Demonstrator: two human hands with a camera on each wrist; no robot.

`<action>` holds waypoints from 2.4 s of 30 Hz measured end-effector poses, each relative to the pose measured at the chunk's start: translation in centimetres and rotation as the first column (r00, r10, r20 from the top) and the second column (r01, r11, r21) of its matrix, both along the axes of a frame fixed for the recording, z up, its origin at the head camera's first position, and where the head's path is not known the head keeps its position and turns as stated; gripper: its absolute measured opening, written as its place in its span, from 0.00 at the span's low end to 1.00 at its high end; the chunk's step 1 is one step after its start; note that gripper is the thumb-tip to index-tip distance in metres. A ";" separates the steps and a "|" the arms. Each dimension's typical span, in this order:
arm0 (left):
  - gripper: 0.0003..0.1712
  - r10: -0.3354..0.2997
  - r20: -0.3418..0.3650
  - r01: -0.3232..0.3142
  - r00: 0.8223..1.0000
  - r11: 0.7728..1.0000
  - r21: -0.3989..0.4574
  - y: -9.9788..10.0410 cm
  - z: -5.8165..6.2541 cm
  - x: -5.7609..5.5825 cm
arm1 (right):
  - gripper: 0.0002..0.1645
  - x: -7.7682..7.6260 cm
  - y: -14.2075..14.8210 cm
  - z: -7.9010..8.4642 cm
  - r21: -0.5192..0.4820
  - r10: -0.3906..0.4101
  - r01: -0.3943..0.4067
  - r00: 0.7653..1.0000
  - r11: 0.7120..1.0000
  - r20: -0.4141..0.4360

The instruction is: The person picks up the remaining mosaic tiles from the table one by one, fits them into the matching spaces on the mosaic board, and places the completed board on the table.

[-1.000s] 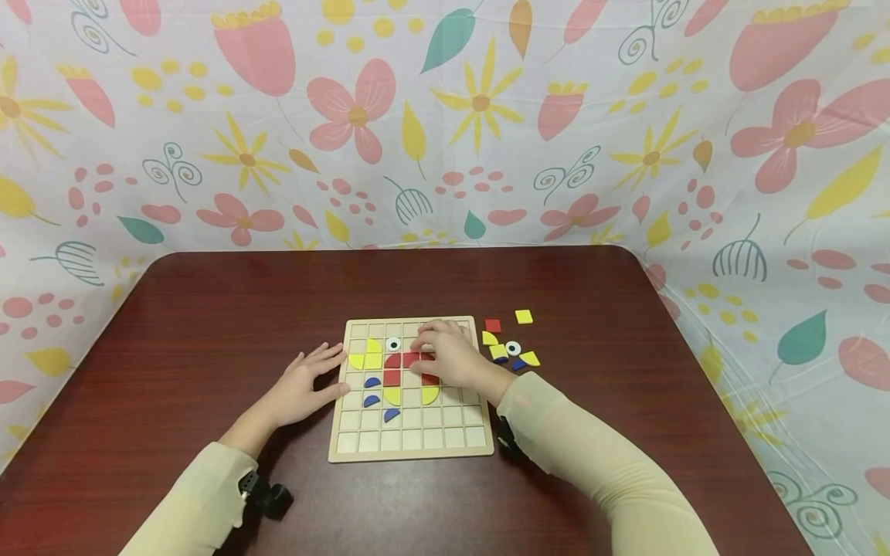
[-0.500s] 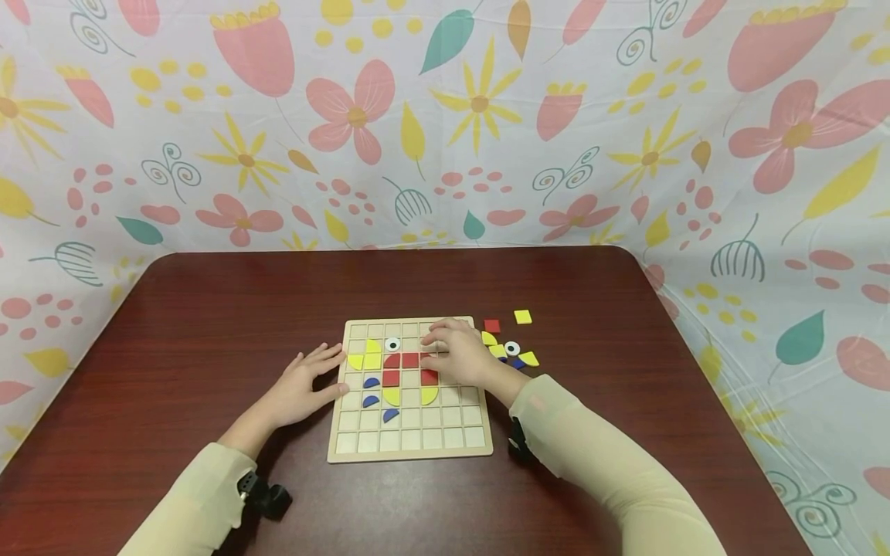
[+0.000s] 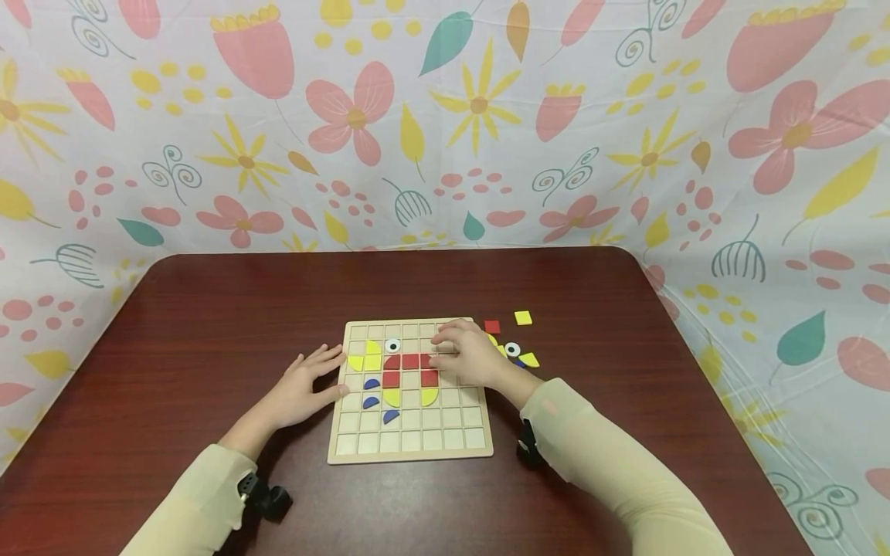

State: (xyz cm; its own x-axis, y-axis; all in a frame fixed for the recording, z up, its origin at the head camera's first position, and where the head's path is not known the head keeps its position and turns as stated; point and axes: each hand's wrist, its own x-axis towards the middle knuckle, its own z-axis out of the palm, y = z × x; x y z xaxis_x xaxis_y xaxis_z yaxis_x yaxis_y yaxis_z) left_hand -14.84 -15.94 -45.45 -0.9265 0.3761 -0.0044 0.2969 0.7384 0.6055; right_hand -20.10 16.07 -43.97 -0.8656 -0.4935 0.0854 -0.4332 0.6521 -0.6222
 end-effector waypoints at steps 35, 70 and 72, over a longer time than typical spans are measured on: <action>0.36 0.007 0.001 -0.007 1.000 1.000 0.011 0.1 -0.1 0.1 | 0.24 -1.0 5.7 0.5 -0.007 -0.145 0.145 0.988 0.989 -0.056; 0.36 0.017 -0.007 -0.017 1.000 1.000 0.017 -0.2 -0.2 0.0 | 0.24 -3.7 9.0 0.9 0.214 -0.106 0.096 0.994 0.972 0.036; 0.36 0.014 -0.007 -0.014 1.000 1.000 0.017 -0.2 -0.3 0.0 | 0.24 -3.8 8.9 1.0 0.240 -0.105 0.092 0.994 0.966 0.043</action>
State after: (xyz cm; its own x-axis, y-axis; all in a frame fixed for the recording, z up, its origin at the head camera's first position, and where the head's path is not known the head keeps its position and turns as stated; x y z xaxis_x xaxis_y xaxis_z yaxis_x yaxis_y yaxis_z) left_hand -14.83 -16.14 -45.71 -0.9316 0.3633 0.0085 0.2911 0.7320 0.6160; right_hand -23.94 24.98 -43.01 -0.9111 -0.4057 -0.0724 -0.3289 0.8218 -0.4653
